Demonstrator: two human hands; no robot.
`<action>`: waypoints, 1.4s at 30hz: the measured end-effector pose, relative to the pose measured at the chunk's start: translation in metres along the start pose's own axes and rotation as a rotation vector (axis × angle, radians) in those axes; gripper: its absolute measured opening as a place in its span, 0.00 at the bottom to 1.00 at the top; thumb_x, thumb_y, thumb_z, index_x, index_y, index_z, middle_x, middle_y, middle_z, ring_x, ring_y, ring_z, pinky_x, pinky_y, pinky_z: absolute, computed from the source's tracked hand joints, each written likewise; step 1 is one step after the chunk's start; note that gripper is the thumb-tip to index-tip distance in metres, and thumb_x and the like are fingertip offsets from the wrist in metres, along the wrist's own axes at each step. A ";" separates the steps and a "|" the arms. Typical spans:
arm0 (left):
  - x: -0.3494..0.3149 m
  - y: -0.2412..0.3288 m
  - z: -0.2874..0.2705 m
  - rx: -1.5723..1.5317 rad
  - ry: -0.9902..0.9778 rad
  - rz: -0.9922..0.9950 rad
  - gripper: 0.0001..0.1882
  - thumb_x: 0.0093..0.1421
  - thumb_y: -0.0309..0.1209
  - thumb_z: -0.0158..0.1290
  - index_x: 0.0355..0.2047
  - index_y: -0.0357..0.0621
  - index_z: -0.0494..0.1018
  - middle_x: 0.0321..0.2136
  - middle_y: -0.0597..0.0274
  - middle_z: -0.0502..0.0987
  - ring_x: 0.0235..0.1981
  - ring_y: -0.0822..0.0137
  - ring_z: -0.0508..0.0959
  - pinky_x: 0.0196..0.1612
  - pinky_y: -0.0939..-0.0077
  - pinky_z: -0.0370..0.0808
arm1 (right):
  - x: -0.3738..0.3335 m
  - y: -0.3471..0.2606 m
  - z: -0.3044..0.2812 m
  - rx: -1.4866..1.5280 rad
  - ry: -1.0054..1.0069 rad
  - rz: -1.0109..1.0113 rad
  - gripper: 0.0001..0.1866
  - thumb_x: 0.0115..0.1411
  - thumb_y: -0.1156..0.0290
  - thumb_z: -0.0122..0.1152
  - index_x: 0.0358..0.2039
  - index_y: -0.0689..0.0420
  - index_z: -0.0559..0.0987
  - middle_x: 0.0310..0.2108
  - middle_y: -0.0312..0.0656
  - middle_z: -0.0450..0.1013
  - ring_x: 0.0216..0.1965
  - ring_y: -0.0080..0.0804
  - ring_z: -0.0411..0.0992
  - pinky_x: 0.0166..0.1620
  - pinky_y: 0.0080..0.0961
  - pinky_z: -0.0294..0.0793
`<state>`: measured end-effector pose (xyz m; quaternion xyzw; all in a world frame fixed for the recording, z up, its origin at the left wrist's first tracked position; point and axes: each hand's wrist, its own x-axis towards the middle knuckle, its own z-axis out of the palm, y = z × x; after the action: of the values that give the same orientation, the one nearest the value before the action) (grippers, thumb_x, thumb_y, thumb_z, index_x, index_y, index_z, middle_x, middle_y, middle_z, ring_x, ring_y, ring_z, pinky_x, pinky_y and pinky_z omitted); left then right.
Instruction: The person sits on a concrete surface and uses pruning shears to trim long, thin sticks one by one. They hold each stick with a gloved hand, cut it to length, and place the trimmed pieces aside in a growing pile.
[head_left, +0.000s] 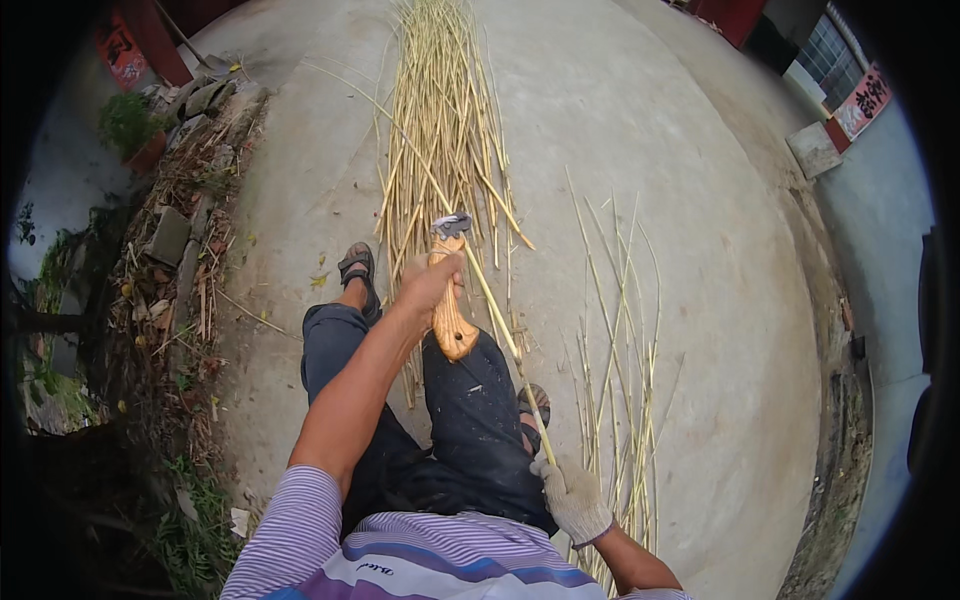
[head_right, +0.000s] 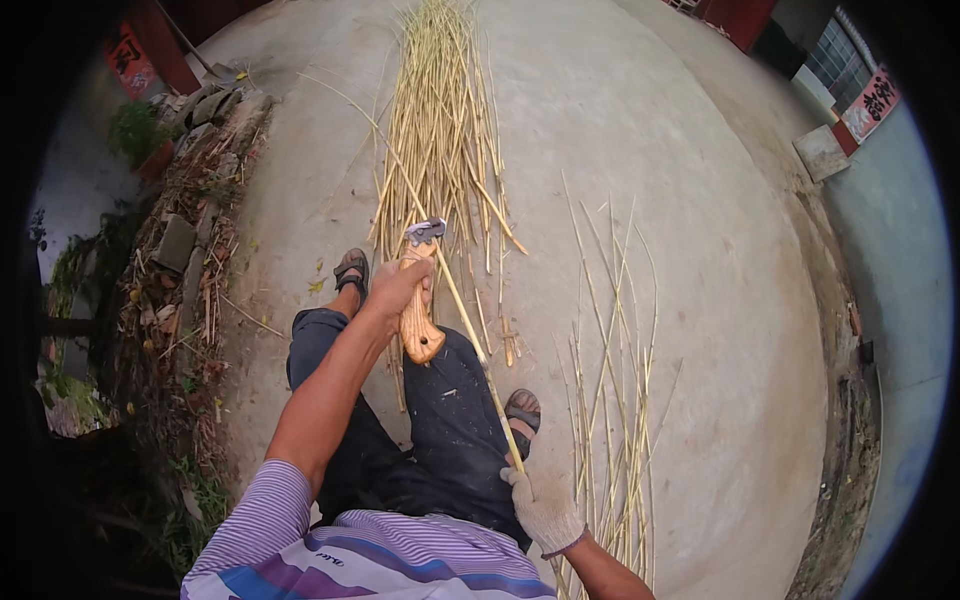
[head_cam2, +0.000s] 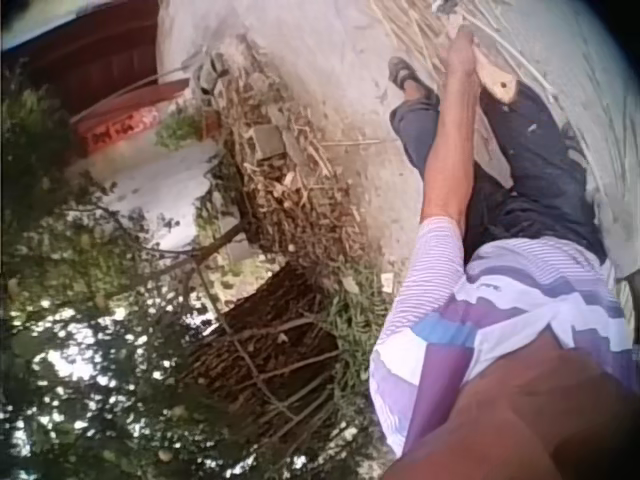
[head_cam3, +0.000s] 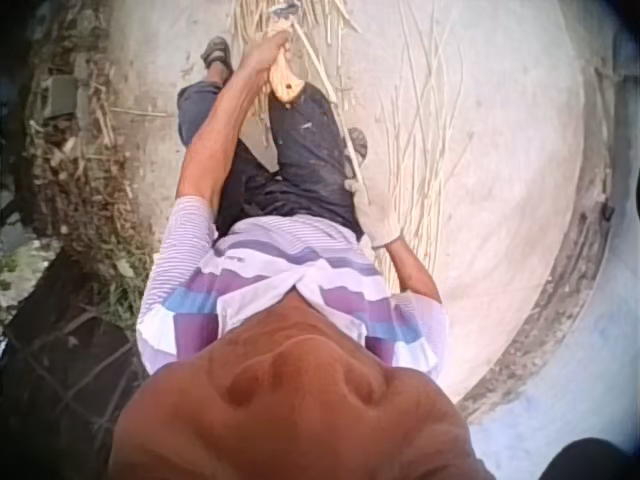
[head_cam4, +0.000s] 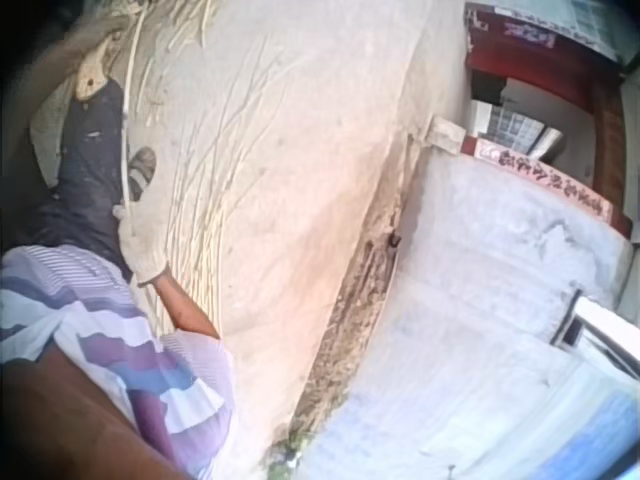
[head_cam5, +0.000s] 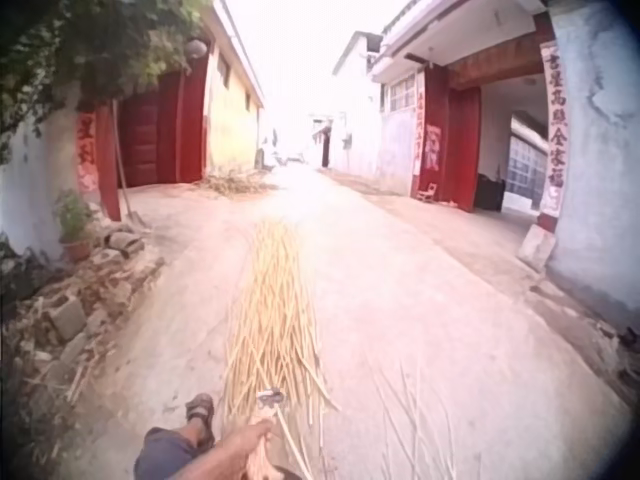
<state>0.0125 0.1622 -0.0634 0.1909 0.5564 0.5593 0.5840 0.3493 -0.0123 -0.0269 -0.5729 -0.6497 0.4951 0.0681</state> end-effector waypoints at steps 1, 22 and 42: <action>0.015 0.018 -0.015 0.084 -0.085 -0.096 0.11 0.64 0.35 0.58 0.33 0.41 0.73 0.20 0.68 0.72 0.15 0.77 0.72 0.16 0.82 0.70 | -0.018 0.017 0.001 0.000 -0.014 0.003 0.21 0.69 0.58 0.45 0.48 0.60 0.80 0.30 0.51 0.79 0.32 0.48 0.78 0.37 0.37 0.75; -0.059 -0.040 0.095 0.235 -0.112 0.038 0.14 0.66 0.37 0.58 0.37 0.40 0.67 0.22 0.65 0.72 0.16 0.74 0.72 0.19 0.78 0.70 | 0.154 -0.035 -0.041 0.184 0.078 -0.090 0.19 0.72 0.62 0.45 0.49 0.62 0.77 0.28 0.45 0.75 0.31 0.34 0.76 0.34 0.33 0.75; 0.156 0.175 -0.225 -0.166 0.481 0.258 0.06 0.64 0.29 0.57 0.40 0.47 0.73 0.20 0.68 0.70 0.17 0.74 0.71 0.19 0.78 0.74 | -0.116 0.086 -0.062 -0.317 0.002 -0.177 0.14 0.68 0.64 0.51 0.43 0.58 0.80 0.35 0.55 0.78 0.35 0.55 0.77 0.39 0.47 0.76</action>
<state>-0.2973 0.2598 -0.0523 0.0733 0.6024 0.7019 0.3729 0.4871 -0.0838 -0.0028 -0.5175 -0.7673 0.3782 0.0209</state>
